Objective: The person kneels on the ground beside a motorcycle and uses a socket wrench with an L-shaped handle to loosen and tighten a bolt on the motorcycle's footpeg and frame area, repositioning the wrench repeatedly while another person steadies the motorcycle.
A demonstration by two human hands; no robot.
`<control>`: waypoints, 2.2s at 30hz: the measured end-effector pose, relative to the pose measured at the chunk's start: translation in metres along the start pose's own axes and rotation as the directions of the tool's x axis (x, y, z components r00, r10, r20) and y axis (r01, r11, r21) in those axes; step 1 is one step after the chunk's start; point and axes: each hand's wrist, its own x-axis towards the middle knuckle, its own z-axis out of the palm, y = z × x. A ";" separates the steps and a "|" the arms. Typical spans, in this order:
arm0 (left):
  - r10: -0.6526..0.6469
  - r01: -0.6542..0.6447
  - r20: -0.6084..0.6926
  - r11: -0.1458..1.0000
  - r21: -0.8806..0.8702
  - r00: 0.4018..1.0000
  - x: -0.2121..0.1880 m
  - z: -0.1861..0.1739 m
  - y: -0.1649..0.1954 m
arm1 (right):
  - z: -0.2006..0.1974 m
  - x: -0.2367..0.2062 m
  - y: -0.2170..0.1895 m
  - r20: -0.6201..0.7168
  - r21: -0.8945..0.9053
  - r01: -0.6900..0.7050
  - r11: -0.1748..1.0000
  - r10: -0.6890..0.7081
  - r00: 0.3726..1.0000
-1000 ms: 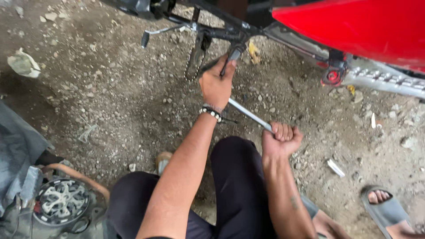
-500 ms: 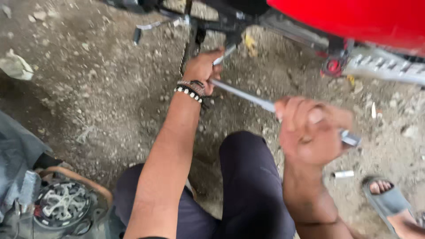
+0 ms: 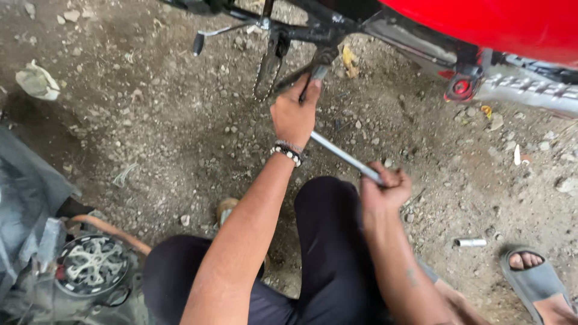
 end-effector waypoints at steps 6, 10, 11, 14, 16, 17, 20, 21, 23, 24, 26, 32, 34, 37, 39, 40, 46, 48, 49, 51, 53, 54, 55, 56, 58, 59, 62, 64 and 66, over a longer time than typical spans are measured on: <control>0.066 -0.066 -0.032 0.998 0.014 0.997 0.002 0.009 0.004 | -0.045 0.044 0.009 -0.053 -0.006 -0.077 0.997 0.077 0.996; 0.127 -0.124 -0.029 0.987 0.098 0.991 0.012 0.010 -0.003 | -0.043 0.044 0.033 -0.083 -0.103 -0.028 0.994 0.020 0.996; 0.158 -0.155 -0.025 0.983 0.095 0.987 0.015 0.010 -0.005 | -0.042 0.043 0.041 -0.094 -0.089 -0.039 0.995 0.030 0.995; 0.267 -0.267 0.012 0.958 0.101 0.964 0.021 0.008 -0.009 | -0.042 0.042 0.061 -0.140 -0.070 -0.039 0.997 0.028 0.990; 0.318 -0.320 0.034 0.940 0.122 0.947 0.023 0.007 -0.010 | -0.041 0.043 0.066 -0.183 -0.079 -0.003 0.997 -0.012 0.983; 0.323 -0.327 0.046 0.936 0.135 0.945 0.023 0.007 -0.011 | -0.039 0.044 0.065 -0.223 0.000 0.004 1.000 -0.004 0.975; 0.228 -0.231 0.055 0.972 0.052 0.972 0.021 0.008 -0.010 | -0.028 0.044 0.048 -0.216 0.108 0.034 0.994 -0.010 0.976; 0.177 -0.178 0.063 0.984 0.010 0.982 0.021 0.008 -0.010 | -0.021 0.041 0.041 -0.146 0.067 0.058 0.996 -0.048 0.988; 0.057 -0.055 0.112 0.998 -0.027 0.992 0.020 0.008 -0.009 | -0.004 0.026 0.027 -0.083 0.088 -0.029 0.996 0.036 0.996; -0.002 0.008 0.141 0.999 -0.041 0.990 0.020 0.009 -0.009 | 0.006 0.015 0.022 -0.054 0.099 -0.072 0.992 0.077 0.996; 0.193 -0.190 0.040 0.979 -0.068 0.980 0.022 0.010 -0.007 | 0.031 -0.011 0.017 0.177 -0.086 0.029 0.996 -0.014 0.984; -0.429 0.581 0.399 0.671 -0.459 0.810 0.038 0.014 -0.016 | 0.117 -0.086 0.009 0.827 -0.473 0.327 0.818 0.285 0.485; -0.437 0.692 0.537 0.474 -0.545 0.722 0.051 0.016 -0.021 | 0.146 -0.093 0.010 0.836 -0.545 0.499 0.673 0.395 0.381; -0.365 0.808 0.722 0.230 -0.543 0.589 0.061 0.019 -0.029 | 0.176 -0.095 0.015 0.818 -0.569 0.634 0.523 0.441 0.370; -0.335 0.805 0.733 0.193 -0.561 0.592 0.062 0.018 -0.029 | 0.181 -0.095 0.022 0.841 -0.517 0.710 0.479 0.439 0.316; -0.405 0.793 0.681 0.300 -0.531 0.610 0.060 0.017 -0.027 | 0.177 -0.097 0.026 0.852 -0.495 0.721 0.484 0.433 0.294; -0.402 0.568 0.421 0.706 -0.423 0.813 0.040 0.008 -0.008 | 0.111 -0.102 0.041 0.913 -0.259 0.457 0.851 0.061 0.404; -0.414 0.546 0.372 0.736 -0.401 0.831 0.037 0.005 -0.009 | 0.090 -0.105 0.040 0.884 -0.271 0.463 0.844 0.027 0.467; -0.411 0.601 0.452 0.658 -0.455 0.792 0.039 0.004 -0.011 | 0.084 -0.106 0.038 0.900 -0.299 0.508 0.807 0.061 0.432; -0.386 0.703 0.592 0.475 -0.529 0.707 0.044 0.002 -0.021 | 0.077 -0.109 0.038 0.918 -0.353 0.599 0.719 0.142 0.370; -0.356 0.757 0.675 0.405 -0.512 0.647 0.051 0.001 -0.031 | 0.077 -0.114 0.042 0.923 -0.383 0.699 0.604 0.227 0.311; -0.347 0.790 0.716 0.363 -0.494 0.606 0.052 0.000 -0.037 | 0.079 -0.116 0.045 0.915 -0.401 0.746 0.531 0.273 0.297; -0.372 0.768 0.679 0.403 -0.497 0.634 0.051 0.000 -0.041 | 0.080 -0.118 0.049 0.917 -0.400 0.709 0.581 0.236 0.323; -0.389 0.744 0.640 0.444 -0.499 0.662 0.048 -0.001 -0.045 | 0.080 -0.120 0.052 0.917 -0.390 0.673 0.628 0.199 0.345; -0.397 0.659 0.542 0.586 -0.472 0.741 0.045 -0.002 -0.048 | 0.078 -0.119 0.058 0.908 -0.362 0.590 0.722 0.131 0.398; -0.398 0.606 0.483 0.673 -0.424 0.780 0.041 -0.003 -0.049 | 0.074 -0.115 0.058 0.890 -0.359 0.540 0.761 0.105 0.444; -0.384 0.509 0.368 0.785 -0.352 0.847 0.029 -0.007 -0.045 | 0.056 -0.090 0.048 0.773 -0.319 0.411 0.854 -0.017 0.634; -0.318 0.388 0.268 0.879 -0.275 0.910 0.027 -0.006 -0.038 | 0.039 -0.062 0.033 0.647 -0.234 0.295 0.926 -0.078 0.758; -0.230 0.245 0.156 0.966 -0.080 0.961 0.022 -0.005 -0.031 | 0.021 -0.032 0.018 0.447 -0.123 0.150 0.981 -0.080 0.891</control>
